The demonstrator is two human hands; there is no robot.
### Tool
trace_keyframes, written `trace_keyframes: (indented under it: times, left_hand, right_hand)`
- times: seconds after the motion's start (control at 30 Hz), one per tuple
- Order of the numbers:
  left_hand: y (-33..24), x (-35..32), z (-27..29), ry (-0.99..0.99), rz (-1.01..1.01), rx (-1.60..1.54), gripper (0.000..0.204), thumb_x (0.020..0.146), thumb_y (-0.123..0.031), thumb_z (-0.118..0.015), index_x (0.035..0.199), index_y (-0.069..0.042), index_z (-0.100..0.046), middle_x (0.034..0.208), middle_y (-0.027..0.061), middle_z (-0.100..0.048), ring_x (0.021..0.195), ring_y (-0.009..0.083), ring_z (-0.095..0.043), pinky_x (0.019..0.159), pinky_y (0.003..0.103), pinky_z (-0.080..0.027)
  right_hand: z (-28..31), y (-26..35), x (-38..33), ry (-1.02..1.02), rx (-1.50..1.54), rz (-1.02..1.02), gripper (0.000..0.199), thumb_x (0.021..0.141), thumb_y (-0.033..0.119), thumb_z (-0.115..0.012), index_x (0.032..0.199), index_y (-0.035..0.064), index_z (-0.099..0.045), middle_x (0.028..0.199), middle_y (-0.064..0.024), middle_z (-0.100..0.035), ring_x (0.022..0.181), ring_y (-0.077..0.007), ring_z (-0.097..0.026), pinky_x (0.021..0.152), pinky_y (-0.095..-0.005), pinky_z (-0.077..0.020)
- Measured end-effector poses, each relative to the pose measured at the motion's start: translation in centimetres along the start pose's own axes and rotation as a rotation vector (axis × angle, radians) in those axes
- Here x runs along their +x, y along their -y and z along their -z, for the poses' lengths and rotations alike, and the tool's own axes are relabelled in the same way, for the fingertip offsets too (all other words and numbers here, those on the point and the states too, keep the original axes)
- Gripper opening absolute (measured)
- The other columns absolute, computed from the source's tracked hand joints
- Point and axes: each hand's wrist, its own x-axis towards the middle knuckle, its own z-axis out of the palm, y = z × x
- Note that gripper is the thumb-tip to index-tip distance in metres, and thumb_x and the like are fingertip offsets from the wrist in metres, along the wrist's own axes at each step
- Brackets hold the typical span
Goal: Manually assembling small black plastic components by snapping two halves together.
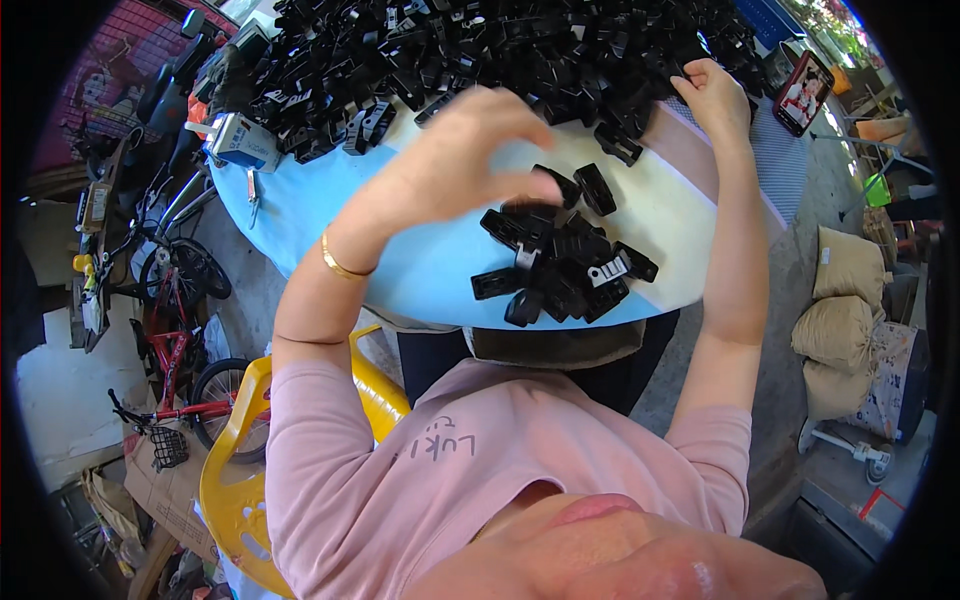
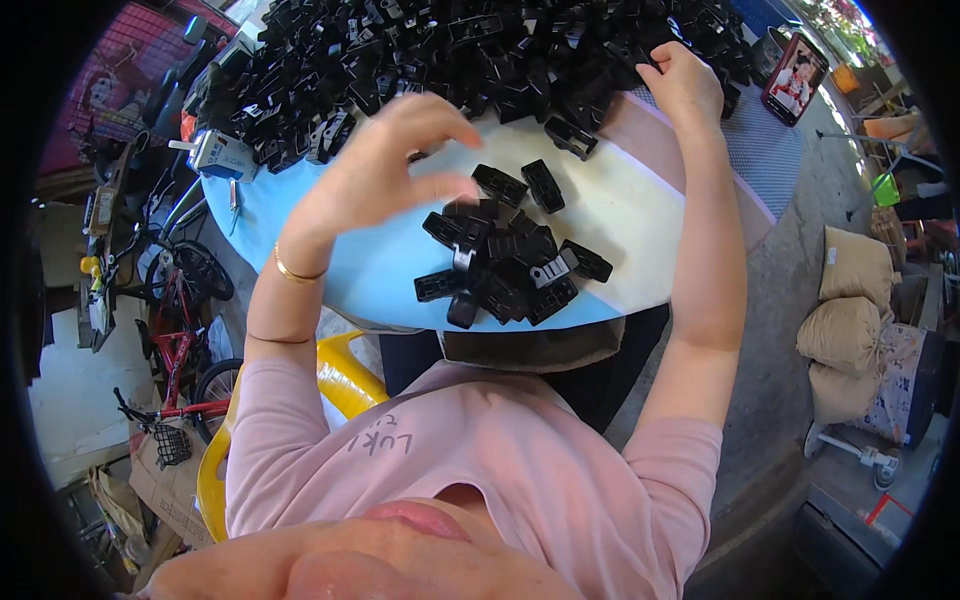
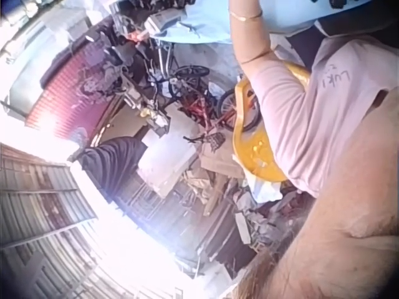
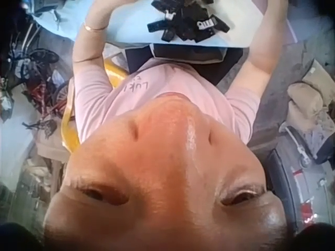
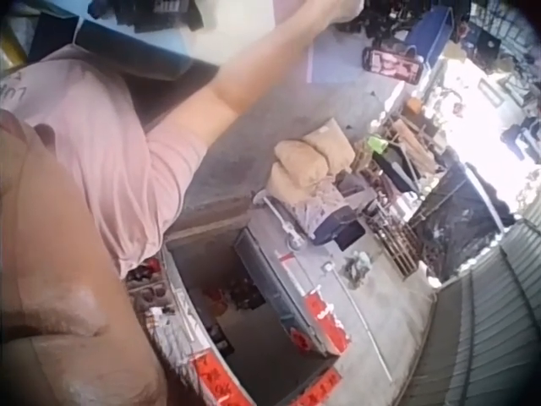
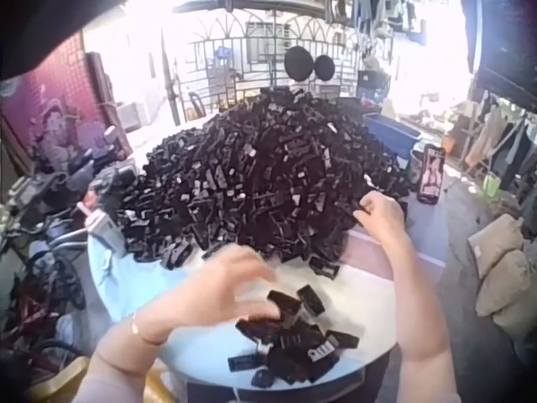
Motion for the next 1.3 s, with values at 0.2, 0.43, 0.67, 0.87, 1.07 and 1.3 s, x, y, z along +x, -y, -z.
trace_keyframes:
  times: [0.2,0.43,0.67,0.87,1.07,1.3]
  left_hand:
    - [3.0,-1.6,0.7,0.062,0.447,0.498,0.044,0.066,-0.021,-0.076,0.103,-0.003,-0.061,0.089,0.0129,-0.058,0.08,0.0296,-0.058,0.07,0.034,-0.049]
    - [2.9,-2.0,0.7,0.118,0.315,0.408,0.057,0.067,-0.009,-0.071,0.12,-0.007,-0.05,0.09,0.0126,-0.059,0.081,0.0286,-0.059,0.075,0.035,-0.049]
    - [0.8,-0.3,-0.3,-0.135,0.229,-0.059,0.066,0.066,0.009,-0.064,0.126,-0.009,-0.044,0.09,0.0062,-0.057,0.086,0.0169,-0.057,0.077,0.029,-0.048]
    - [2.8,0.1,-1.1,-0.274,0.401,-1.277,0.042,0.083,-0.008,-0.065,0.121,0.0,-0.049,0.094,0.0049,-0.059,0.084,0.0103,-0.058,0.075,0.022,-0.049]
    - [2.4,0.2,-0.9,-0.112,0.457,-1.48,0.036,0.096,-0.023,-0.042,0.119,0.004,-0.051,0.097,0.012,-0.062,0.079,0.0221,-0.066,0.076,0.031,-0.057]
    - [2.8,0.1,-1.1,-0.125,0.569,-1.32,0.034,0.095,-0.022,-0.046,0.114,0.005,-0.053,0.093,0.0113,-0.062,0.069,0.0186,-0.066,0.065,0.027,-0.058]
  right_hand:
    - [0.7,3.1,-1.3,-0.249,0.172,0.157,0.033,0.077,0.023,-0.069,0.106,0.0094,-0.064,0.091,-0.0066,-0.067,0.079,-0.015,-0.064,0.073,-0.0273,-0.051]
    - [2.2,9.8,-5.5,-0.072,0.777,0.594,0.027,0.077,0.0,-0.066,0.104,0.001,-0.062,0.094,-0.0057,-0.061,0.081,-0.0103,-0.059,0.069,-0.0204,-0.0491]
    - [3.0,13.0,-8.5,0.079,0.938,0.763,0.03,0.075,-0.001,-0.066,0.104,0.0027,-0.062,0.101,-0.0069,-0.06,0.086,-0.0148,-0.058,0.068,-0.0235,-0.0484]
    - [2.9,12.8,-8.7,0.13,1.085,0.679,0.032,0.076,-0.005,-0.064,0.107,0.0009,-0.059,0.103,-0.008,-0.058,0.09,-0.0141,-0.058,0.072,-0.0236,-0.0483]
    - [3.6,12.9,-7.9,-0.232,0.733,1.044,0.028,0.068,-0.005,-0.067,0.095,-0.0002,-0.064,0.092,-0.009,-0.062,0.087,-0.0224,-0.059,0.071,-0.0277,-0.0489]
    - [3.3,13.4,-8.6,-0.312,0.601,1.125,0.025,0.065,-0.005,-0.068,0.089,-0.0002,-0.066,0.091,-0.0088,-0.063,0.082,-0.024,-0.059,0.067,-0.0306,-0.0506]
